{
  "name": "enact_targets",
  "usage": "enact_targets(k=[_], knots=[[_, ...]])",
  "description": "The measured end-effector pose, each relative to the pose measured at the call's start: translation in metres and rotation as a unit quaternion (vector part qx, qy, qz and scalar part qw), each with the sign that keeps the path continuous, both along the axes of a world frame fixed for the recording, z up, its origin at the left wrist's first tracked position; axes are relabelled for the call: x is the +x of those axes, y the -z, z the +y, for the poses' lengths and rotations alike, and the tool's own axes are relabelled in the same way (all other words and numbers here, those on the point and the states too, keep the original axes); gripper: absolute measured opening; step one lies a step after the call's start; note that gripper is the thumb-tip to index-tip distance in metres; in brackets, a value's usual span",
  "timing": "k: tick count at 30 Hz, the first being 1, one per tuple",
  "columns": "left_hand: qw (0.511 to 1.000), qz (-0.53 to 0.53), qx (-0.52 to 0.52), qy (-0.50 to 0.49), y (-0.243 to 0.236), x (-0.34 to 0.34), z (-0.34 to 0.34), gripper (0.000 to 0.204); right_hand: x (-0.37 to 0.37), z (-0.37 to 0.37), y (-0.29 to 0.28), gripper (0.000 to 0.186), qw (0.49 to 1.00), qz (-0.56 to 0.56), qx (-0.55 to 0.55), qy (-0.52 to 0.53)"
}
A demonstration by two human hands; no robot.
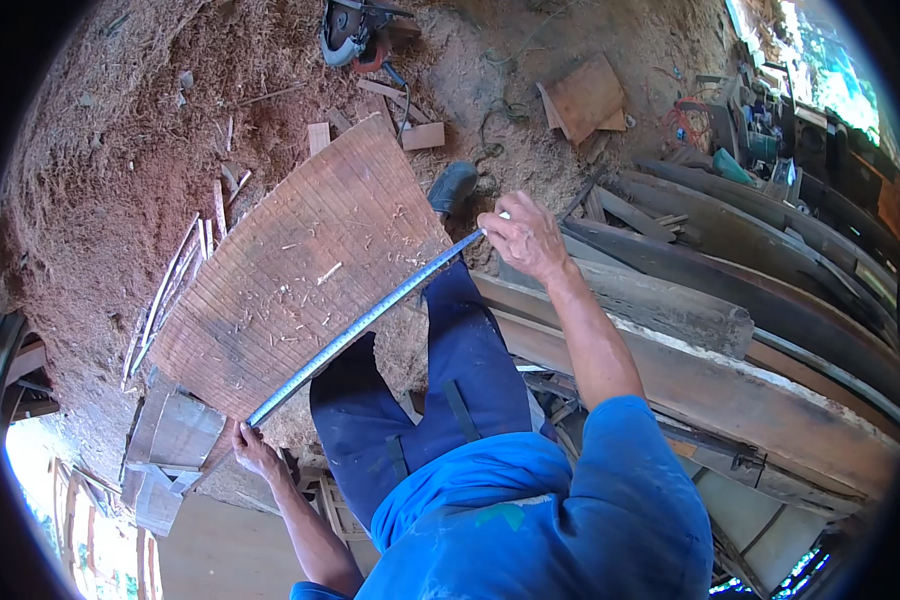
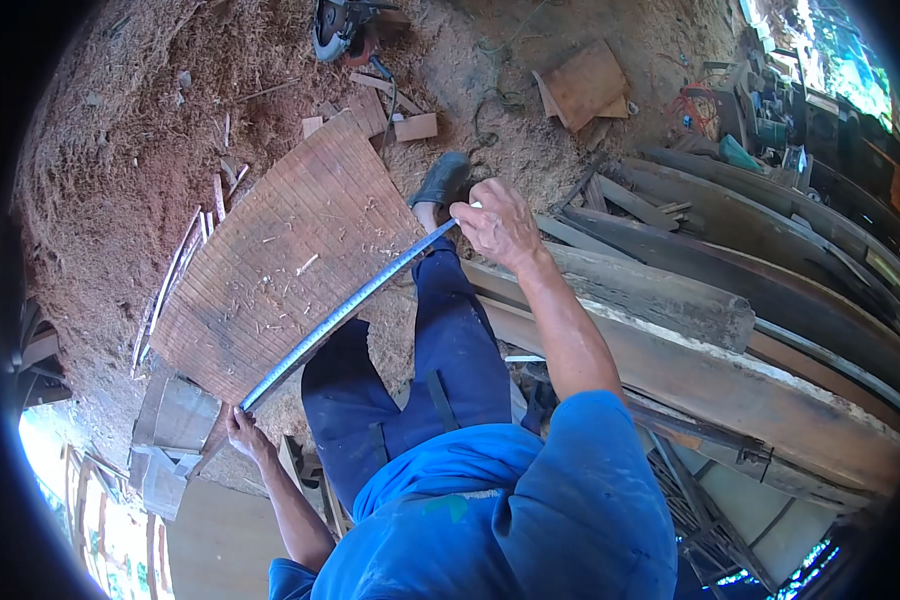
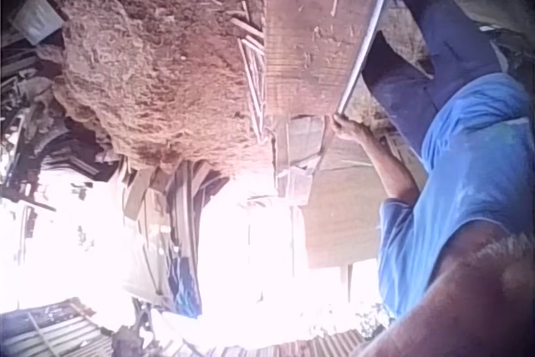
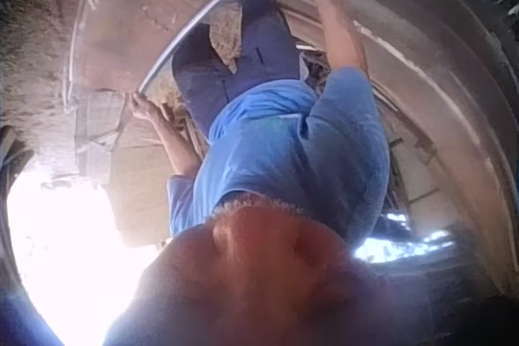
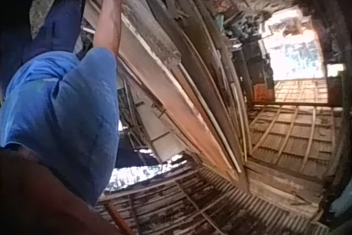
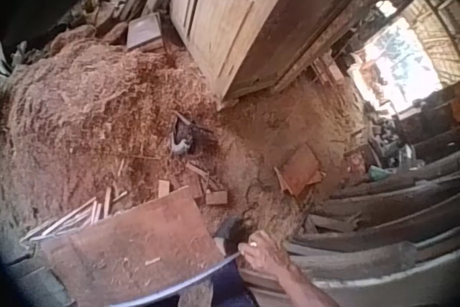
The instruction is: The person cuts a wood board using a circular saw guided by a square. They then use a tape measure and a pencil to mark other wood boards and sort through a stack of wooden planks on the ground.
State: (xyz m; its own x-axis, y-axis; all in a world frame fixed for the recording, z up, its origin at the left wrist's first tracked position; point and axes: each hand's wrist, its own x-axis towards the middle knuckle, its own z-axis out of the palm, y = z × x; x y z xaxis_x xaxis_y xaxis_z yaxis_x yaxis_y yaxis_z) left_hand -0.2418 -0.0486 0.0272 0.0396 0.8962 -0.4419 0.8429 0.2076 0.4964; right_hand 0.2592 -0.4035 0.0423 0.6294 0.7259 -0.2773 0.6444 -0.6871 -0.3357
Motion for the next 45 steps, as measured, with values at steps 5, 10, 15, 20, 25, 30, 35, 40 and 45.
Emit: enact_targets(k=[5, 10, 15, 20, 25, 30, 35, 40, 45], knots=[[1.000, 0.003, 0.015, 0.005, 0.004, -0.009, -0.002, 0.031, -0.001, 0.001, 0.000, 0.011, 1.000, -0.008, 0.001, -0.002], [1.000, -0.010, 0.006, -0.003, 0.006, -0.005, -0.002, 0.031, -0.001, -0.001, 0.005, 0.013, 1.000, -0.012, 0.020, -0.006], [1.000, -0.016, 0.006, -0.001, 0.009, -0.010, 0.002, 0.037, -0.004, -0.006, 0.008, 0.006, 0.999, -0.029, 0.019, -0.017], [0.996, -0.068, -0.022, -0.046, 0.017, -0.021, -0.001, 0.033, -0.001, -0.007, 0.004, 0.009, 0.999, -0.016, -0.007, -0.049], [0.990, -0.119, -0.017, -0.077, 0.023, -0.019, -0.006, 0.028, -0.004, -0.018, -0.001, 0.016, 0.991, 0.051, -0.096, -0.081], [0.991, -0.119, -0.038, -0.054, 0.025, -0.020, -0.006, 0.030, -0.025, -0.012, -0.011, 0.018, 0.979, 0.108, -0.147, -0.093], [0.985, -0.129, 0.019, -0.110, 0.029, -0.026, 0.001, 0.027, -0.060, 0.000, -0.008, 0.018, 0.971, 0.160, -0.157, -0.081], [0.993, -0.068, -0.013, -0.095, 0.000, -0.020, 0.005, 0.028, -0.086, -0.012, -0.027, 0.022, 0.941, 0.299, -0.136, -0.076], [0.992, -0.072, -0.095, -0.048, -0.040, 0.030, -0.030, 0.036, -0.116, -0.063, -0.012, 0.026, 0.903, 0.384, -0.175, -0.081]])
